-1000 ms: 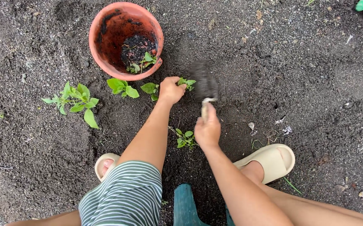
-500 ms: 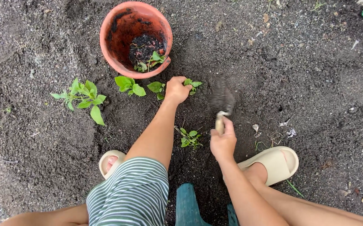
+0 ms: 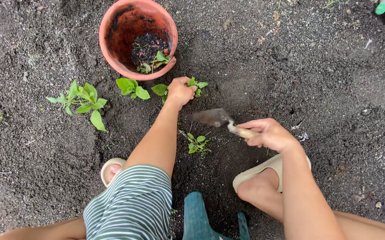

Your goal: The person is planting seedlings into the ground from a pot.

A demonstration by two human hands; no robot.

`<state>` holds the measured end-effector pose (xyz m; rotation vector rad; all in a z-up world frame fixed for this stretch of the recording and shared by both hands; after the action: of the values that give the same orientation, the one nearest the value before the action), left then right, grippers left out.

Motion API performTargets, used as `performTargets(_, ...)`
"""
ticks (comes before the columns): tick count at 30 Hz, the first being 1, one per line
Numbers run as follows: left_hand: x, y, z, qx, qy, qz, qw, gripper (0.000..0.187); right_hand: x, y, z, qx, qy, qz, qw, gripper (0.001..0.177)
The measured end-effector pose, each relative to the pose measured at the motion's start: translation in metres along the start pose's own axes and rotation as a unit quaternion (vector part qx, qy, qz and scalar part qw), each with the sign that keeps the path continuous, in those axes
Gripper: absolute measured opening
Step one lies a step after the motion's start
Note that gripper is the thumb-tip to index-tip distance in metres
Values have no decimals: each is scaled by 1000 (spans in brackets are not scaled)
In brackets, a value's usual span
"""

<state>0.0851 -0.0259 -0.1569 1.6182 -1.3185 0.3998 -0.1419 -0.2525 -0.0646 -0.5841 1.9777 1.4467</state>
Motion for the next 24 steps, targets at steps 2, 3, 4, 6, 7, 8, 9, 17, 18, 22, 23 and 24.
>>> performTargets(2, -5, -7, 5, -6, 37, -11, 999, 18, 4, -7, 21, -53, 138, -17, 989, 60)
performTargets(3, -8, -10, 6, -5, 36, -11, 999, 18, 6, -9, 30, -54, 138, -18, 989, 60)
performTargets(4, -10, -12, 8, -20, 53, -14, 998, 20, 6, -11, 39, -46, 148, -39, 987, 60)
performTargets(6, -11, -18, 7, -33, 68, -17, 997, 22, -6, -6, 52, -39, 157, -61, 985, 59)
performTargets(7, -10, -17, 7, -38, 72, -19, 997, 25, -16, 2, 50, 13, 182, -53, 982, 59)
performTargets(8, -9, -16, 7, -42, 76, -22, 996, 29, -25, 11, 48, 65, 207, -46, 975, 58)
performTargets(9, -11, -18, 8, -42, 76, -22, 996, 29, -13, 4, 40, 65, 207, -46, 975, 58)
performTargets(17, -24, -13, 18, -61, 61, 5, 996, 46, 24, -12, -22, 90, 10, 35, 995, 63)
performTargets(18, -33, -11, 23, -59, 61, 6, 996, 46, 19, -12, -17, 89, 10, 34, 995, 63)
performTargets(22, -16, 21, 19, 15, -44, 154, 987, 57, 10, -9, 5, 157, -148, 73, 974, 56)
performTargets(23, -1, 35, 11, 44, -97, 189, 976, 69, 10, -7, 14, 163, -201, 94, 961, 53)
performTargets(24, 2, 39, 7, 45, -97, 188, 976, 69, 18, -6, 23, 162, -200, 95, 962, 53)
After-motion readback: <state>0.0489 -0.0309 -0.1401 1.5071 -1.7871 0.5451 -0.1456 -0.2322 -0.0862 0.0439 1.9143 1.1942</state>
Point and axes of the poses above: each hand's wrist, its own y-axis away from the middle knuckle, its own z-axis out of the palm, x = y × z, the point moved 3 cm from there along -y, towards the middle knuckle, and after that the axes turned 14 degrees about x, right-handed, at the moved point
